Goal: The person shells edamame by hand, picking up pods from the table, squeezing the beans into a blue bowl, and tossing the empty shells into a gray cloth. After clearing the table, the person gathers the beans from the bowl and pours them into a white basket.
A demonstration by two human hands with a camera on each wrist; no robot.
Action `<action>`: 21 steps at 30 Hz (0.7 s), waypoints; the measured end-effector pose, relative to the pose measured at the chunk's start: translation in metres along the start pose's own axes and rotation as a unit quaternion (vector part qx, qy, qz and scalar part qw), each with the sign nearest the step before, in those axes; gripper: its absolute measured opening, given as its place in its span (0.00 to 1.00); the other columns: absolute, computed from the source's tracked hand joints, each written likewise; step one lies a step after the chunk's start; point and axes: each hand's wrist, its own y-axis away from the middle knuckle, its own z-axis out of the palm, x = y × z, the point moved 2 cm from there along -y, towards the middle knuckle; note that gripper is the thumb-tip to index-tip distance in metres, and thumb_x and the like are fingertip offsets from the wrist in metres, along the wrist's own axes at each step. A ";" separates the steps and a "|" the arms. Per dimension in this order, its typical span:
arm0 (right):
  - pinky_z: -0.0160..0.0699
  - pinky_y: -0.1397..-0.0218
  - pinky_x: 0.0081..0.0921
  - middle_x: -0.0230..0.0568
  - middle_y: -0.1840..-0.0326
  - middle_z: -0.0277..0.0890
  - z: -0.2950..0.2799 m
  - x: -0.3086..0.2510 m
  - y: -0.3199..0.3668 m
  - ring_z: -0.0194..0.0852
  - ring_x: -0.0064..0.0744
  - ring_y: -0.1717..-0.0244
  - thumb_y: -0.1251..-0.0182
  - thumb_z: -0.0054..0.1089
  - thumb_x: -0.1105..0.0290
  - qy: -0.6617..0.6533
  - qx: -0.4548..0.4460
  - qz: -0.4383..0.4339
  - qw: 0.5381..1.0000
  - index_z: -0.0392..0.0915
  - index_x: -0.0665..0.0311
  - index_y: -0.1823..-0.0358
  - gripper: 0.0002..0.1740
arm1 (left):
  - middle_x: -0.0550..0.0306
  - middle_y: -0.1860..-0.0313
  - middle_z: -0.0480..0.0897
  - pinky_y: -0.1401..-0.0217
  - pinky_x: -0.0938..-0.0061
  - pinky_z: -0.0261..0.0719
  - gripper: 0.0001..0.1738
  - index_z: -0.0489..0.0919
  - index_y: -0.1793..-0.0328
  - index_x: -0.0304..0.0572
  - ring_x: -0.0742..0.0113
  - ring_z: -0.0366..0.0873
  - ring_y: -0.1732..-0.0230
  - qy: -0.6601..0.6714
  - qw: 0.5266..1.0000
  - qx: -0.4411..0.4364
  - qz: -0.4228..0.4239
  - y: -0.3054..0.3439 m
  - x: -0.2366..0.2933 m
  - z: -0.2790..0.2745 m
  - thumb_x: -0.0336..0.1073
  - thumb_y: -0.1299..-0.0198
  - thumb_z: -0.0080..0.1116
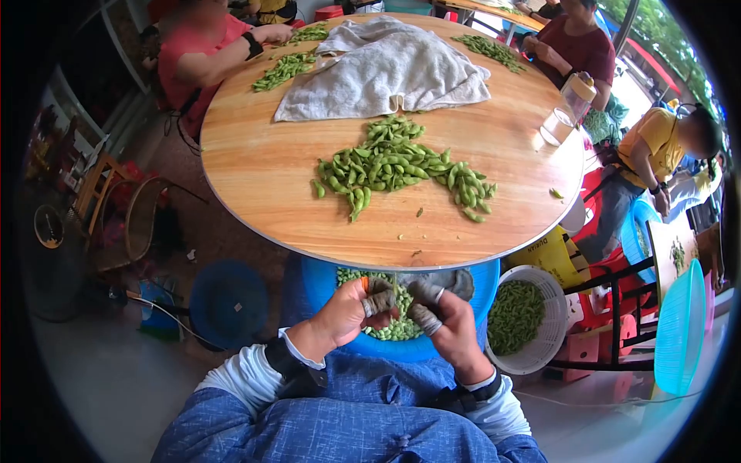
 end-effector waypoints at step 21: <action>0.60 0.70 0.11 0.25 0.69 0.73 -0.004 0.012 0.007 0.62 0.11 0.72 0.42 0.56 0.69 -0.190 -0.053 0.109 0.974 0.74 0.67 0.63 0.09 | 0.63 0.83 0.74 0.82 0.87 0.62 0.05 0.76 0.74 0.39 0.80 0.68 0.83 -0.150 0.987 0.019 0.058 0.008 0.006 0.018 0.31 0.51 0.60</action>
